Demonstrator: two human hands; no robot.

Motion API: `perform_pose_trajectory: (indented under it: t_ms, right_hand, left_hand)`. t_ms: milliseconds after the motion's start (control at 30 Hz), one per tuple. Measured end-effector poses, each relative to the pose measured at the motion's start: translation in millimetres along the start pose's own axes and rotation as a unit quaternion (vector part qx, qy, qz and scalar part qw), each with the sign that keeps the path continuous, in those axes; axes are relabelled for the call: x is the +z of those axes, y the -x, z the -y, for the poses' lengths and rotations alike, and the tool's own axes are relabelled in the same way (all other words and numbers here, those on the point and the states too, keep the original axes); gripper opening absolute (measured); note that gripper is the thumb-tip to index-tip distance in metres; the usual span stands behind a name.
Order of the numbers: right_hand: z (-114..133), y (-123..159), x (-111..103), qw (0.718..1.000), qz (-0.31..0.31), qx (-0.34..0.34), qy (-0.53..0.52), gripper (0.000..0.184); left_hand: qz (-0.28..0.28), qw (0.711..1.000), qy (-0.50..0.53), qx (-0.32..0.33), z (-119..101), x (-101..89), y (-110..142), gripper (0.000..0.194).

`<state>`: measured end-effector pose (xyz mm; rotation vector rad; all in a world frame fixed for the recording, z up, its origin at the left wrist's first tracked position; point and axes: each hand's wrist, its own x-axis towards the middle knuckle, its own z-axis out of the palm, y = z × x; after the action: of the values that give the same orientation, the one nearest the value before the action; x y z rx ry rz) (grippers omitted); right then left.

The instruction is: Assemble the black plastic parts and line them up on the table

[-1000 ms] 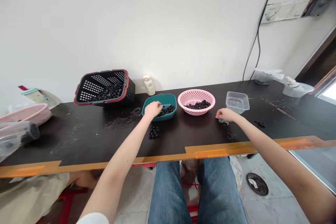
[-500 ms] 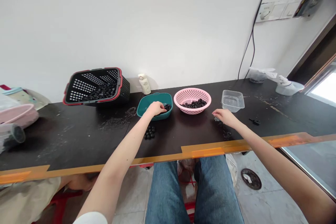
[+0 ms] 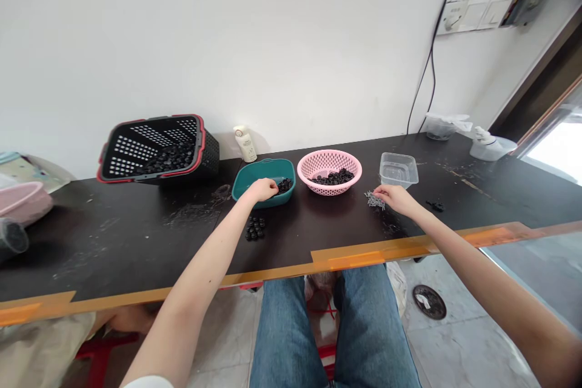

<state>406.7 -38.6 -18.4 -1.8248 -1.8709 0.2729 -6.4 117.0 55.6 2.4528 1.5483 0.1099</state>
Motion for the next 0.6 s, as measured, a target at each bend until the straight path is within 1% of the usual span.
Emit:
perform_pose_trajectory:
  t_ms: [100,200,300,400,500,600]
  right_hand:
    - [-2,1,1,1.0,-0.017,-0.017,0.016,0.024]
    - [-3,2,2,0.999,-0.023,-0.025,0.008,0.026]
    - [-5,4,3,0.998,-0.049,-0.032,-0.004,0.025]
    - [-3,6,3,0.996,-0.083,-0.014,-0.034,0.025]
    - [11,8,5,0.988,-0.099,0.026,-0.115,0.025]
    - [39,10,14,0.971,-0.073,0.039,-0.224,0.027]
  left_hand:
    - [0.015,1.0,0.011,0.014,1,-1.8,2,0.022]
    - [0.017,0.999,0.024,0.024,1,-3.3,6,0.024]
    - [0.019,0.998,0.038,0.037,0,-5.2,10,0.026]
    - [0.024,0.997,0.048,0.048,0,-7.8,12,0.024]
    - [0.023,0.997,0.052,0.047,-1,-10.0,10,0.024]
    - [0.017,0.997,0.057,0.044,-1,-10.2,6,0.027]
